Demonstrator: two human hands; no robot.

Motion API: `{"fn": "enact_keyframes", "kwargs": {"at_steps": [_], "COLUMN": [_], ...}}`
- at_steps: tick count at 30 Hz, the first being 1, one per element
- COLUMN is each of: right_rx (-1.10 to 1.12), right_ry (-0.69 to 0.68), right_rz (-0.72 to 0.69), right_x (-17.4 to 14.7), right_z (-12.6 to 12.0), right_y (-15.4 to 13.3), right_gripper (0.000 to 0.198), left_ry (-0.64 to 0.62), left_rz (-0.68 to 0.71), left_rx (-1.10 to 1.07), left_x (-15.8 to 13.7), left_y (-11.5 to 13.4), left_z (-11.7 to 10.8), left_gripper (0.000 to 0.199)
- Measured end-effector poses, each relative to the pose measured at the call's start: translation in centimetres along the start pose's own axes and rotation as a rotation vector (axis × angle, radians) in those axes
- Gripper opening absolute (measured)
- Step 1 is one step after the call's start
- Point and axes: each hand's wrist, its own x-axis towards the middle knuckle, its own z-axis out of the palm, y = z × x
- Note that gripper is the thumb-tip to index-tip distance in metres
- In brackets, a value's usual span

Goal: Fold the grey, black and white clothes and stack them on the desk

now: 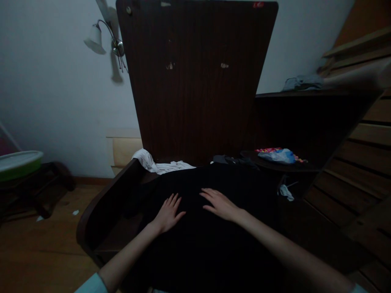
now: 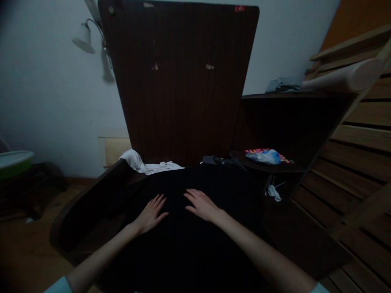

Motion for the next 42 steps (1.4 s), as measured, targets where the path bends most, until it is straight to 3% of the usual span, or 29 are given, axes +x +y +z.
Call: {"fn": "enact_keyframes", "kwargs": {"at_steps": [4,8,12,18,24,27,30,33,37,42], "right_rx": [0.026,-0.009,0.036,0.137,0.184,0.189,0.19,0.19,0.188,0.184], "right_ry": [-0.113,-0.108,-0.067,-0.027,0.014,0.024,0.032,0.039,0.046,0.058], "right_rz": [-0.087,-0.065,-0.06,0.041,0.083,0.088,0.093,0.092,0.102,0.092], "right_x": [-0.2,0.4,3.5,8.1,8.2,8.1,8.2,8.2,8.2,8.2], "right_z": [1.4,1.2,1.6,4.7,7.2,7.5,7.5,7.7,7.8,8.0], "right_y": [-0.7,-0.9,-1.8,-3.4,-3.2,-3.0,-3.0,-3.0,-3.0,-3.0], "right_gripper": [0.033,0.027,0.026,0.042,0.043,0.042,0.043,0.042,0.042,0.042], "left_ry": [0.002,0.011,-0.012,-0.004,0.072,0.162,0.229,0.185,0.1,-0.088], "left_rz": [-0.006,-0.019,-0.034,-0.152,-0.289,-0.318,-0.338,-0.444,-0.537,-0.641], "left_rx": [-0.004,0.001,-0.031,-0.035,-0.003,0.008,-0.005,-0.006,-0.018,0.092], "left_x": [-1.0,-2.1,-2.3,-1.7,-2.2,-3.4,-5.8,-8.6,-11.4,-11.0], "left_y": [0.7,1.9,2.1,-1.9,-7.7,-7.8,-6.0,-4.4,-4.0,-4.7], "left_z": [0.4,0.7,0.6,-0.9,-2.1,-3.2,-4.4,-5.1,-4.7,-4.1], "left_gripper": [0.07,0.075,0.072,0.063,0.058,0.047,0.038,0.039,0.035,0.043]}}
